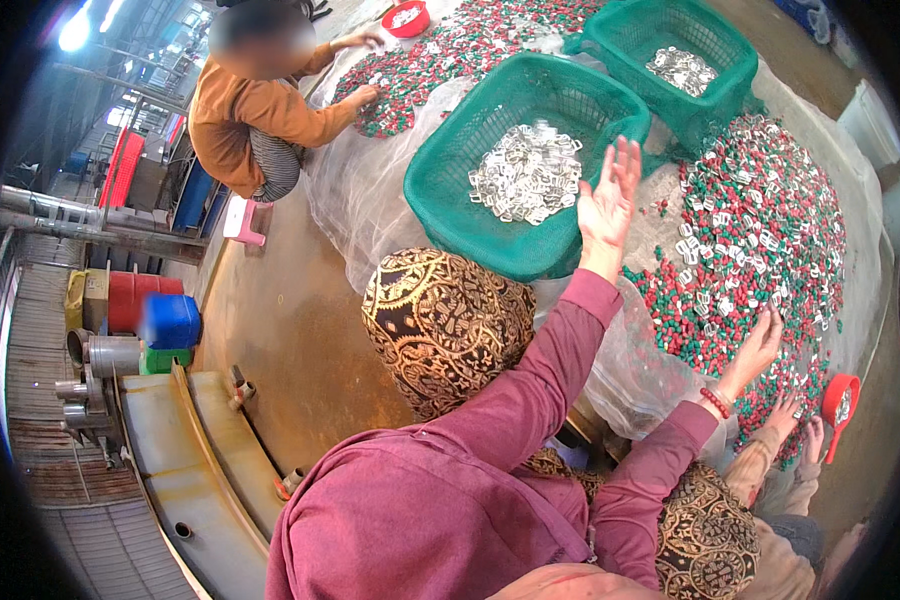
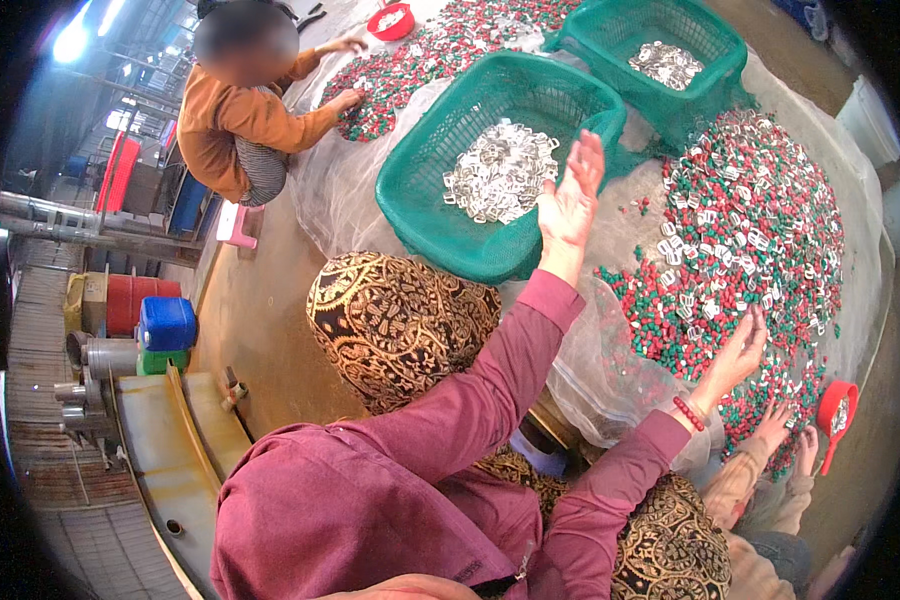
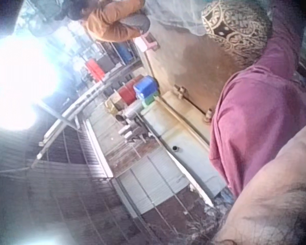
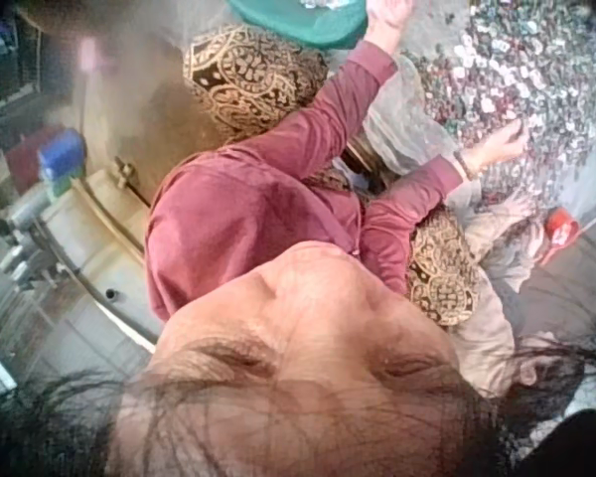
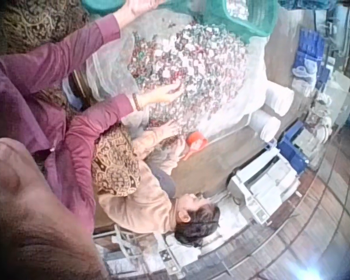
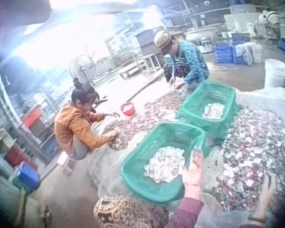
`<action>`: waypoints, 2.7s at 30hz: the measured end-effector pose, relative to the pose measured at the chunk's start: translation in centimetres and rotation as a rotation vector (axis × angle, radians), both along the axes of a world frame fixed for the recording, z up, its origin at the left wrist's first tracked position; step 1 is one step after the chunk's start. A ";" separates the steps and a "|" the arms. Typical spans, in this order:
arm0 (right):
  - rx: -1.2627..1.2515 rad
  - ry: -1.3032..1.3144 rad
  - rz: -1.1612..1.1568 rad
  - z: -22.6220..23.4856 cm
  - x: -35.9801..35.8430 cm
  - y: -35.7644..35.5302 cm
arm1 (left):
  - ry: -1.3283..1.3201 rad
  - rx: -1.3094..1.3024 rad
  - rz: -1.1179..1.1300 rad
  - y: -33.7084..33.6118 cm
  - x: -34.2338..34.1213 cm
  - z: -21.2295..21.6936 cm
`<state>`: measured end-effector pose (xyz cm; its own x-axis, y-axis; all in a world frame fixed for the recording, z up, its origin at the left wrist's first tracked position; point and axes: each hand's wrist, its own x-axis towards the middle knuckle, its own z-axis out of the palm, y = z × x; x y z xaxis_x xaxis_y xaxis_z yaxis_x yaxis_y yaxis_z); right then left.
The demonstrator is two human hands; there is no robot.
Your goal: The person sits at a table and sorts small red, green, and white plastic pieces by hand, placing selected white pieces into a green basket. Other workers are also sorting similar pieces nearby.
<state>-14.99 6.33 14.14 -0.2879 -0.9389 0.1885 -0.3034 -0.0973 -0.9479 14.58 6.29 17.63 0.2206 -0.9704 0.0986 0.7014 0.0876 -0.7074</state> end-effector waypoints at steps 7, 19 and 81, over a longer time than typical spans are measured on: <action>0.211 0.271 -0.017 -2.2 -2.6 -0.4 | -0.601 -0.017 -0.305 -2.8 -5.0 -4.3; 0.418 0.502 -0.133 -11.7 -4.1 1.7 | -3.358 -0.284 -0.099 -4.5 -16.2 -16.7; 0.508 -0.580 -0.086 -7.5 -2.0 3.7 | -3.148 0.018 -0.183 1.9 -12.9 -14.6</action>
